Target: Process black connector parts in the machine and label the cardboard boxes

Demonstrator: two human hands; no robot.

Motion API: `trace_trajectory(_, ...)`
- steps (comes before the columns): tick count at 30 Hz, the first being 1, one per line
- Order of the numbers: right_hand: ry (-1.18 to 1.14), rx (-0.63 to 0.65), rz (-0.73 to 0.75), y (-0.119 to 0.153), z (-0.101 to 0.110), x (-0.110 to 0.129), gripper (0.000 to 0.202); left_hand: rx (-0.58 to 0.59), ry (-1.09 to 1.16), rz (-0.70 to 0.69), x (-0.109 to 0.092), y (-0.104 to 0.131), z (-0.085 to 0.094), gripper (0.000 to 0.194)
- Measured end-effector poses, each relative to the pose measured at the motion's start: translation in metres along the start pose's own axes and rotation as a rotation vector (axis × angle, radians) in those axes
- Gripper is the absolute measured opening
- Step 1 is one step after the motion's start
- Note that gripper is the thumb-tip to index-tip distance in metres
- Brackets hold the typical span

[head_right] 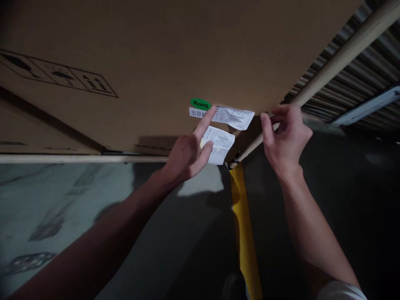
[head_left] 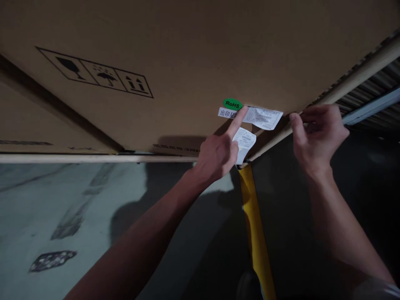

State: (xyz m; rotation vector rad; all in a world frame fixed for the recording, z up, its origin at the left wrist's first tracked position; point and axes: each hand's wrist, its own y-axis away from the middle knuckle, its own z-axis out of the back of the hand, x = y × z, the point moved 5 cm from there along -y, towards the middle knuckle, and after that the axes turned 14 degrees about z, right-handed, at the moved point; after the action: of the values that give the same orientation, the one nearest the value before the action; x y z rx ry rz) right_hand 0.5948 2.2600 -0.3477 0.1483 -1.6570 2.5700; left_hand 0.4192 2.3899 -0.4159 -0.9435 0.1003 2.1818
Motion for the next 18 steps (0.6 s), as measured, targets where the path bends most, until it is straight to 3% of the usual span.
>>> trace_trajectory(3,-0.084,0.083,-0.118,0.001,0.001,0.004,0.026,-0.012,-0.005,-0.016,0.001,0.000,0.001,0.067)
trace_trajectory(6,-0.227,0.276,-0.266,0.005,-0.024,0.004,0.045,-0.030,-0.002,-0.047,0.000,0.001,0.001,0.068)
trace_trajectory(8,-0.360,0.314,-0.295,0.008,-0.042,0.001,0.050,-0.038,-0.007,-0.050,0.000,0.002,0.002,0.068)
trace_trajectory(11,-0.468,0.247,-0.265,0.013,-0.050,0.001,0.046,-0.026,-0.047,-0.027,-0.002,0.002,0.003,0.069)
trace_trajectory(18,-0.307,0.230,-0.038,0.019,-0.021,0.031,0.035,0.003,-0.232,0.044,-0.005,0.002,0.009,0.069)
